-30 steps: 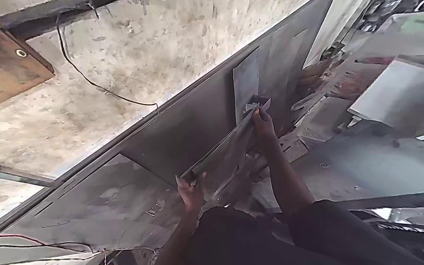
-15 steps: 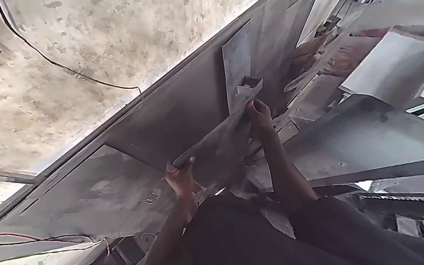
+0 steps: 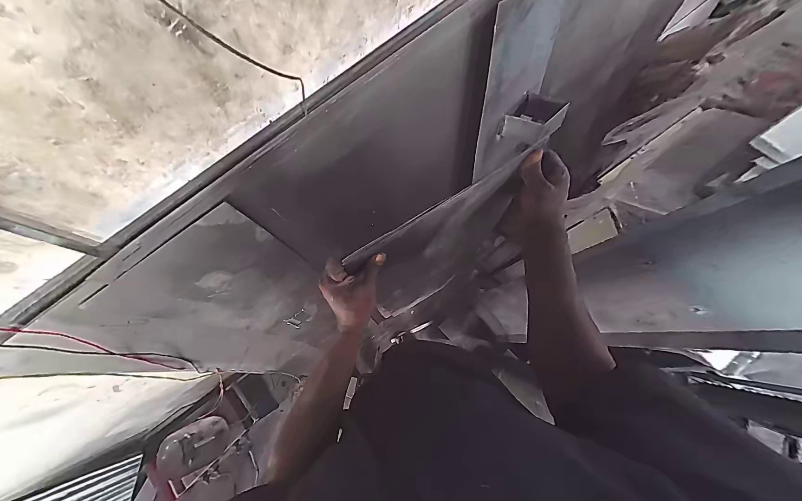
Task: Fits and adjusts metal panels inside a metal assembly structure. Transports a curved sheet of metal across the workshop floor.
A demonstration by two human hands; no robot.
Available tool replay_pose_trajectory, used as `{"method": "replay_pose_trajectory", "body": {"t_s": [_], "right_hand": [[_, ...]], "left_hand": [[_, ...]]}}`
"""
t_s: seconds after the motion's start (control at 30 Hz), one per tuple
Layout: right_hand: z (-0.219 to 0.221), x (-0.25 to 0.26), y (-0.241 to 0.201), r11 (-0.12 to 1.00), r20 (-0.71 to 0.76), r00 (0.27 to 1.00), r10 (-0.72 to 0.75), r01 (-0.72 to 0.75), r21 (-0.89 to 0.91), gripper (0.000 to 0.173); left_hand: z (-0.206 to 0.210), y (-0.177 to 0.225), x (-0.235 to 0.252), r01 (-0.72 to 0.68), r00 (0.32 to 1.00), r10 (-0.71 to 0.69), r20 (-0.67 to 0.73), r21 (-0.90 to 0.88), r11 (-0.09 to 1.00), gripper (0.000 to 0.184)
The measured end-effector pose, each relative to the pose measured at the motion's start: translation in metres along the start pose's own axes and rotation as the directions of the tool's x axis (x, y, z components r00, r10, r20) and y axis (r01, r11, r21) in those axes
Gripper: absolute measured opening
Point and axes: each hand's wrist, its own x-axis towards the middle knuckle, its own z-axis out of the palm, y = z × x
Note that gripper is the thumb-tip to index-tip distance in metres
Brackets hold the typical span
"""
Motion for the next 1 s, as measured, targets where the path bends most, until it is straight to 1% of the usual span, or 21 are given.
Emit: {"method": "replay_pose_trajectory", "body": {"t_s": [0.07,0.1,0.17,0.3,0.37,0.47,0.53,0.63,0.7,0.77,0.87,1.0], "right_hand": [[0.002,0.002,0.003,1.000,0.044,0.999,-0.007,0.008,-0.019,0.018],[0.000,-0.002,0.003,1.000,0.060,0.998,-0.002,0.004,-0.029,0.019],[0.002,0.001,0.003,0.999,0.064,0.998,-0.007,0.010,-0.039,0.017],[0.000,0.000,0.007,0.996,0.051,0.998,-0.020,0.024,-0.085,0.017],[-0.002,-0.001,0.005,0.992,0.040,0.999,-0.004,0.009,-0.125,0.017],[-0.001,0.002,0.003,0.982,0.048,0.999,0.008,0.001,-0.190,0.022],[0.001,-0.001,0.002,0.985,0.048,0.999,0.012,-0.003,-0.170,0.022],[0.007,0.002,0.003,0.994,0.054,0.998,-0.024,0.030,-0.107,0.016],[0.004,0.004,0.008,0.992,0.074,0.996,-0.045,0.053,-0.110,0.018],[0.004,0.008,0.013,0.989,0.089,0.993,-0.071,0.082,-0.125,0.019],[0.006,0.013,0.015,0.992,0.088,0.993,-0.077,0.085,-0.096,0.016],[0.008,0.016,0.012,0.992,0.115,0.991,-0.076,0.086,-0.091,0.016]], "left_hand": [[-0.002,-0.004,0.004,0.047,0.999,-0.047,-0.021,0.019,0.999,0.043],[-0.005,-0.006,0.002,0.065,0.998,-0.065,-0.004,0.008,0.998,0.044],[-0.004,-0.009,0.005,0.053,0.998,-0.052,0.038,-0.036,0.998,0.047],[-0.005,-0.012,0.001,0.016,0.997,-0.016,0.081,0.001,1.000,0.048],[-0.004,-0.013,-0.003,0.012,0.996,-0.015,0.083,0.037,0.999,0.049],[-0.001,-0.013,-0.003,0.022,0.998,-0.024,0.064,0.024,0.999,0.053],[-0.002,-0.013,-0.006,0.024,0.997,-0.025,0.070,0.006,1.000,0.053],[-0.002,-0.012,-0.004,0.019,0.998,-0.019,0.063,-0.006,1.000,0.052],[-0.001,-0.011,-0.004,0.003,0.998,-0.003,0.065,-0.003,1.000,0.052],[-0.001,-0.012,-0.002,-0.017,0.998,0.017,0.060,0.007,1.000,0.049],[0.000,-0.016,0.004,-0.059,0.997,0.061,0.044,-0.035,0.998,0.038],[0.000,-0.015,0.006,-0.028,0.999,0.029,0.046,-0.020,0.999,0.036]]}}
